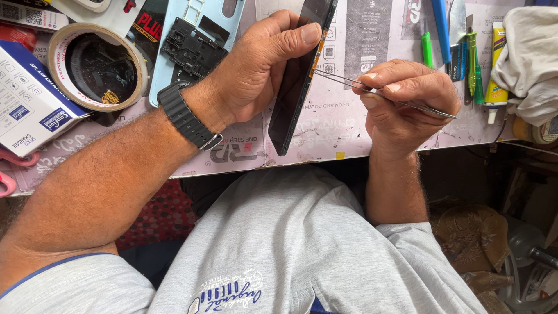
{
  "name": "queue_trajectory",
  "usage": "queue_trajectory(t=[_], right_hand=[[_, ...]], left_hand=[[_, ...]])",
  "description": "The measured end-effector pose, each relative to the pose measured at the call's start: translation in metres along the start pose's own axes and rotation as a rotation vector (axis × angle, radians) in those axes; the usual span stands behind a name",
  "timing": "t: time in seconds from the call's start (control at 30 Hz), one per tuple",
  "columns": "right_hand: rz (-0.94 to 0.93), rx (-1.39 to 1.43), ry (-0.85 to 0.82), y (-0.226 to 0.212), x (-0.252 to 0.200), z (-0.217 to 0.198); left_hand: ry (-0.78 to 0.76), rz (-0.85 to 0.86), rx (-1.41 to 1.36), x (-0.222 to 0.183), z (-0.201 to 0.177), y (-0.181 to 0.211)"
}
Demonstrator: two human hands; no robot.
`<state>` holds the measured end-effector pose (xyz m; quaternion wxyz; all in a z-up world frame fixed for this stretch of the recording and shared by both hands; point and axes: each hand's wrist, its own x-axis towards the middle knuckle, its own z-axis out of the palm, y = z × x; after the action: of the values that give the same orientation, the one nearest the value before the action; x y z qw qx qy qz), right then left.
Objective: The person manipulates the internal circuit boards of a mobile phone, using tweezers to align components and pressing on the battery and frame assembly by hand.
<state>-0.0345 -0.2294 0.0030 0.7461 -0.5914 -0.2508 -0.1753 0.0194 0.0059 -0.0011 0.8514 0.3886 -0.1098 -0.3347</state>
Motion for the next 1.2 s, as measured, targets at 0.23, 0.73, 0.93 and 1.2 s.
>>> queue_trajectory(t=[0.23, 0.73, 0.93, 1.2], right_hand=[[0.007, -0.001, -0.011, 0.000, 0.000, 0.000], [0.058, -0.070, 0.035, -0.027, 0.010, 0.002], [0.452, -0.847, -0.138, -0.061, 0.017, -0.004], [0.139, -1.457, -0.186, -0.035, 0.012, -0.005]], left_hand=[[-0.006, -0.007, -0.021, 0.000, 0.000, 0.000], [0.003, -0.052, -0.076, 0.000, 0.006, 0.008], [0.003, -0.052, -0.052, 0.004, -0.004, -0.001], [-0.002, -0.058, -0.057, 0.000, -0.004, -0.002]])
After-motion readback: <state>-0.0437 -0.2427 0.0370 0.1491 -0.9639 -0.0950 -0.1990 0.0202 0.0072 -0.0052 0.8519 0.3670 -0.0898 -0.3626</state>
